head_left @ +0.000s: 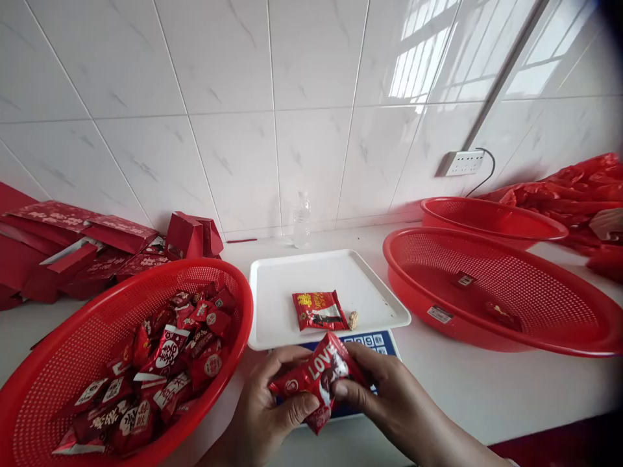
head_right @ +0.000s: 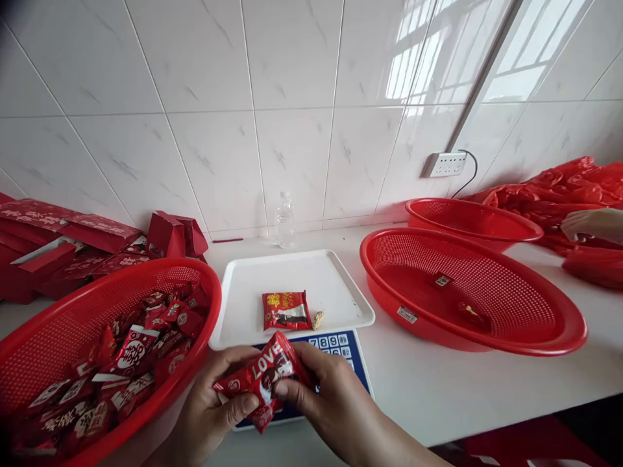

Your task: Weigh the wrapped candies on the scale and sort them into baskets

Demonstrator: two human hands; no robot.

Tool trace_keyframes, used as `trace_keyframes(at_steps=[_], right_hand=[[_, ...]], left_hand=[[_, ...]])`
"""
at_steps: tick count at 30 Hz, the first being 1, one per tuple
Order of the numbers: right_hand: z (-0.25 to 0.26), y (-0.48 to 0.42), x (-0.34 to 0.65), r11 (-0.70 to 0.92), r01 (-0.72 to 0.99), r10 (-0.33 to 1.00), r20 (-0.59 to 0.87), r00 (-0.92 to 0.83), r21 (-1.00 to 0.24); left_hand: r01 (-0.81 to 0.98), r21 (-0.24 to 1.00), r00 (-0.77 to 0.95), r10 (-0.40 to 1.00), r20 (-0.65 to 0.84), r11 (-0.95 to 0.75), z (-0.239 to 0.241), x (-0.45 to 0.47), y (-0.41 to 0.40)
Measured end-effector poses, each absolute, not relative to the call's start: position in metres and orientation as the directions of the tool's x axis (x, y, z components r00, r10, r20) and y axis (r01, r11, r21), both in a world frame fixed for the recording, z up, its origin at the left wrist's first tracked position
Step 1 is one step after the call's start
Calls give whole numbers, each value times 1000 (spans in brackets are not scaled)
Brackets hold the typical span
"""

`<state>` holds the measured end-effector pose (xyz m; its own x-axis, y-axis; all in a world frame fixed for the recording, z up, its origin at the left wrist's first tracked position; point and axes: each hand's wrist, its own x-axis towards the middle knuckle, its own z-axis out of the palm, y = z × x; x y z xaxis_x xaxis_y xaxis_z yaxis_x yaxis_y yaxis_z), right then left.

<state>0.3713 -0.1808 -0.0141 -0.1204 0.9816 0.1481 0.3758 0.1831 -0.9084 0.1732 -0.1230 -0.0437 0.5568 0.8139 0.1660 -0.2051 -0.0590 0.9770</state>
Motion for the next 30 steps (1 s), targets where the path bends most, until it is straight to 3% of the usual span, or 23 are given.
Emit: trace_keyframes(at_steps=[2, 5, 11, 19, 30], right_hand=[[-19, -178, 364, 64, 236, 998, 56, -41, -970], [-22, -176, 356, 68, 55, 996, 71, 53, -996], [-13, -179, 356, 39, -61, 995, 44, -93, -997], [-17, -178, 353, 9, -30, 996, 12, -85, -1000], [-30, -187, 353, 182, 149, 983, 180, -26, -972]], left_hand=[[-243, 969, 591, 786, 179, -38, -44, 174, -122], [-205, 978, 666, 728, 161, -29, -39, 176, -121], [-91, 969, 684, 693, 230, -231, -31, 176, -122], [-95, 982, 725, 665, 179, -162, -36, 173, -121], [-187, 981, 785, 593, 178, -47, -22, 185, -126]])
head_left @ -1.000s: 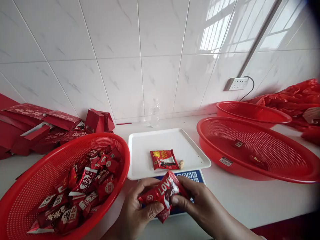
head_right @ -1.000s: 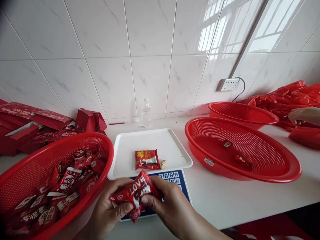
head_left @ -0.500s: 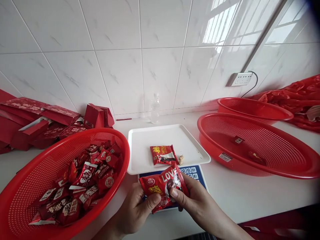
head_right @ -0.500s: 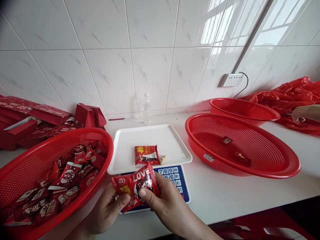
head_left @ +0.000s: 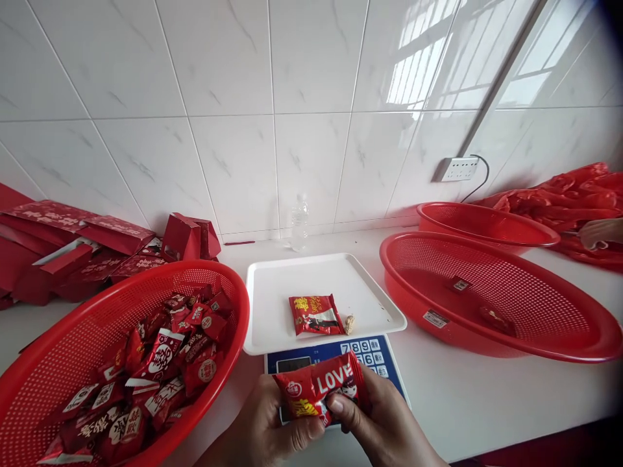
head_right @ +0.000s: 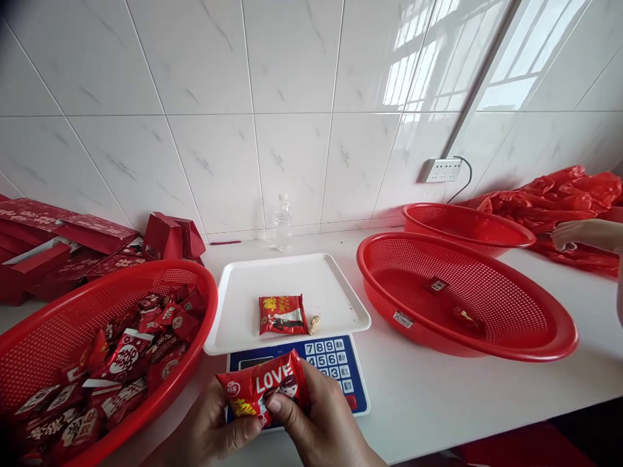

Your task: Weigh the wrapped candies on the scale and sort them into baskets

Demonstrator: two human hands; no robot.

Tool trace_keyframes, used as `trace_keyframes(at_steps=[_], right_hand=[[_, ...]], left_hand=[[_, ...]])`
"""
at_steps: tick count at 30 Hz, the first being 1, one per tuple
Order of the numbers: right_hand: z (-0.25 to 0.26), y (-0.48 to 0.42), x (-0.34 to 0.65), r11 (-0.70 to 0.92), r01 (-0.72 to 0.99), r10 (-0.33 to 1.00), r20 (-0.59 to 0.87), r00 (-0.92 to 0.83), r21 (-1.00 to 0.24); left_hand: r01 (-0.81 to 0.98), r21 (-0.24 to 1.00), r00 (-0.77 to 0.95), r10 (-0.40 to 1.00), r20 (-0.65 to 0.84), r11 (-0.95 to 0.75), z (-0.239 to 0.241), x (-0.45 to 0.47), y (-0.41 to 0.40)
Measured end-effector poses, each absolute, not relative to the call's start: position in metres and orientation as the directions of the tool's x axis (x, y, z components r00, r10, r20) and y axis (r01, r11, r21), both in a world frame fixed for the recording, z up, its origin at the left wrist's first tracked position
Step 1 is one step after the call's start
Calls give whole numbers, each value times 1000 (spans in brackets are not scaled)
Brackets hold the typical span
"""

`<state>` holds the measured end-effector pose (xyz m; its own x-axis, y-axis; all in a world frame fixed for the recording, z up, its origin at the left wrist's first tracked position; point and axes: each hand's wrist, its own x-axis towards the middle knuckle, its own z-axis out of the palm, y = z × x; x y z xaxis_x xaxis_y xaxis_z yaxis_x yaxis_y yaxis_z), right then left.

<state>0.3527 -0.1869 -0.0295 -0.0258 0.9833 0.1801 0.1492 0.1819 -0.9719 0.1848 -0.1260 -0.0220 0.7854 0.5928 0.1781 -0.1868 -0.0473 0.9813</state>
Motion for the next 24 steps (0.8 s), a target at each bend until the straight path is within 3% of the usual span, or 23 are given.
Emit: trace_keyframes(at_steps=[4, 10, 14, 18, 21, 24], right_hand=[[-28, -189, 353, 144, 80, 988, 138, -74, -986], [-25, -185, 357, 155, 113, 981, 140, -136, -981], [-23, -185, 357, 171, 174, 977, 145, -156, -970], [-19, -188, 361, 293, 334, 956, 273, -108, -896], [-18, -192, 378, 339, 454, 917, 398, 38, -824], [-11, -192, 415, 175, 656, 774, 514, 370, -734]], left_hand=[[-182, 979, 768, 608, 199, -91, -28, 184, -129], [-68, 980, 569, 799, 193, -189, -63, 172, -134], [-55, 965, 588, 773, 239, -256, -68, 173, -131], [-68, 893, 595, 700, 393, -444, -64, 179, -121], [-147, 780, 516, 626, 585, -608, -65, 180, -116], [-184, 744, 513, 583, 630, -642, -64, 178, -116]])
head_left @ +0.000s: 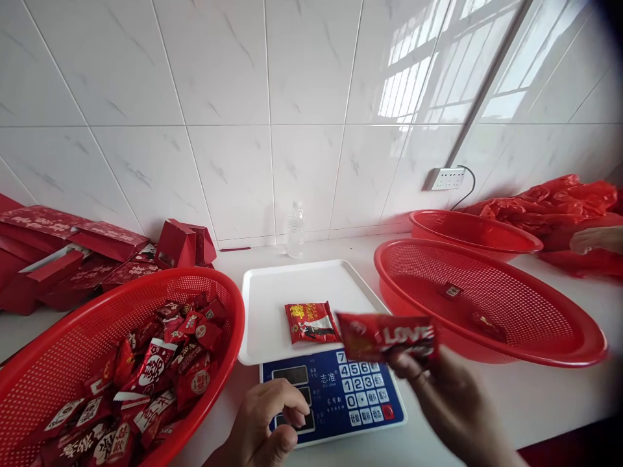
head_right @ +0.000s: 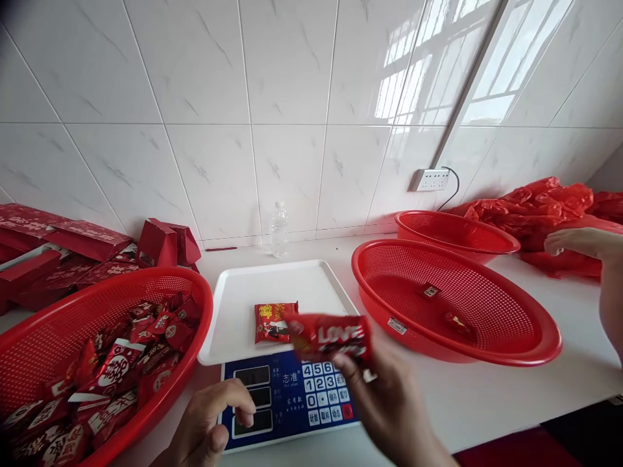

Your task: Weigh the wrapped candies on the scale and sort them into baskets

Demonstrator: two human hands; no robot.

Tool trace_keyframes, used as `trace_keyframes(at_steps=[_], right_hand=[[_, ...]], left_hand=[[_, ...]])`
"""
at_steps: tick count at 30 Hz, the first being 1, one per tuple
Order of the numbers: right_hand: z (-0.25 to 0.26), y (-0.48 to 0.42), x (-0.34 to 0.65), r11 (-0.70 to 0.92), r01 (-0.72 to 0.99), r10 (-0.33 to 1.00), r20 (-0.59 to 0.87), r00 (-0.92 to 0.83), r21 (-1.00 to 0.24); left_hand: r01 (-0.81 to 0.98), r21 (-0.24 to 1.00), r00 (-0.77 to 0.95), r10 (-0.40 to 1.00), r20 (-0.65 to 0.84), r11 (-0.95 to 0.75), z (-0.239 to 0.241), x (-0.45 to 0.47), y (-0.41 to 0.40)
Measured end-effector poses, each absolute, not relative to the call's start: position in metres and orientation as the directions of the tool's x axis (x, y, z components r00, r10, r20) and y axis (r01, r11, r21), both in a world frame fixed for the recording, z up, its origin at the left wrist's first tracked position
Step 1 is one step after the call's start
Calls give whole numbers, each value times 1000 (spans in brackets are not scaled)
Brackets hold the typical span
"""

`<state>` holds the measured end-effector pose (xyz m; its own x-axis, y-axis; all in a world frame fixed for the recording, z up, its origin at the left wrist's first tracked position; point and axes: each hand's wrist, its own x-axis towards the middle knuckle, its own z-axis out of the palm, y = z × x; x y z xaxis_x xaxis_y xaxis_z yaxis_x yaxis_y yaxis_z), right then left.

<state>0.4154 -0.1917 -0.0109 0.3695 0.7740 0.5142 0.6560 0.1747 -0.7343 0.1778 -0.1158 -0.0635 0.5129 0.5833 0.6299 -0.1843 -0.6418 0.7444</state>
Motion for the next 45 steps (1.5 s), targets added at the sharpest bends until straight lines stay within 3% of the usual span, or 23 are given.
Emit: trace_keyframes(at_steps=[3, 6, 8, 11, 14, 16, 18, 22, 26, 30, 36, 40, 45], right_hand=[[8, -186, 465, -138, 825, 610, 609, 507, -548], [26, -177, 508, -531, 766, 612, 461, 643, -363], [29, -171, 524, -591, 771, 649, 429, 628, -237], [18, -163, 523, -394, 909, 744, 533, 403, -137], [7, -155, 493, 71, 983, 832, 553, 33, -166], [7, -148, 467, 328, 917, 886, 410, -215, -226], [12, -140, 445, 424, 854, 901, 235, -365, -301], [25, -124, 428, 349, 862, 930, 18, -368, -367], [31, -114, 428, 204, 918, 959, -118, -257, -340], [37, -106, 428, 125, 941, 986, -64, -153, -314], [44, -87, 415, 246, 773, 938, -59, -343, -585], [39, -76, 407, 259, 769, 905, -132, -404, -584], [36, -75, 406, 285, 764, 915, -72, -396, -579]], left_hand=[[-158, 775, 544, 601, 585, -612, -57, 175, -120], [-158, 790, 546, 614, 570, -593, -53, 174, -123], [-160, 794, 546, 617, 566, -586, -53, 175, -123], [-159, 797, 551, 617, 561, -583, -55, 175, -122], [-151, 797, 555, 617, 558, -585, -56, 174, -122], [-134, 800, 561, 621, 547, -585, -56, 174, -122], [-113, 807, 564, 631, 532, -579, -55, 174, -122], [-94, 800, 560, 633, 534, -592, -54, 173, -121], [-112, 777, 565, 604, 563, -619, -59, 174, -118], [-135, 752, 566, 573, 593, -645, -65, 175, -116], [-97, 759, 569, 590, 573, -643, -62, 175, -116], [-59, 757, 575, 597, 559, -651, -58, 174, -116], [-58, 753, 558, 604, 569, -655, -60, 175, -115]])
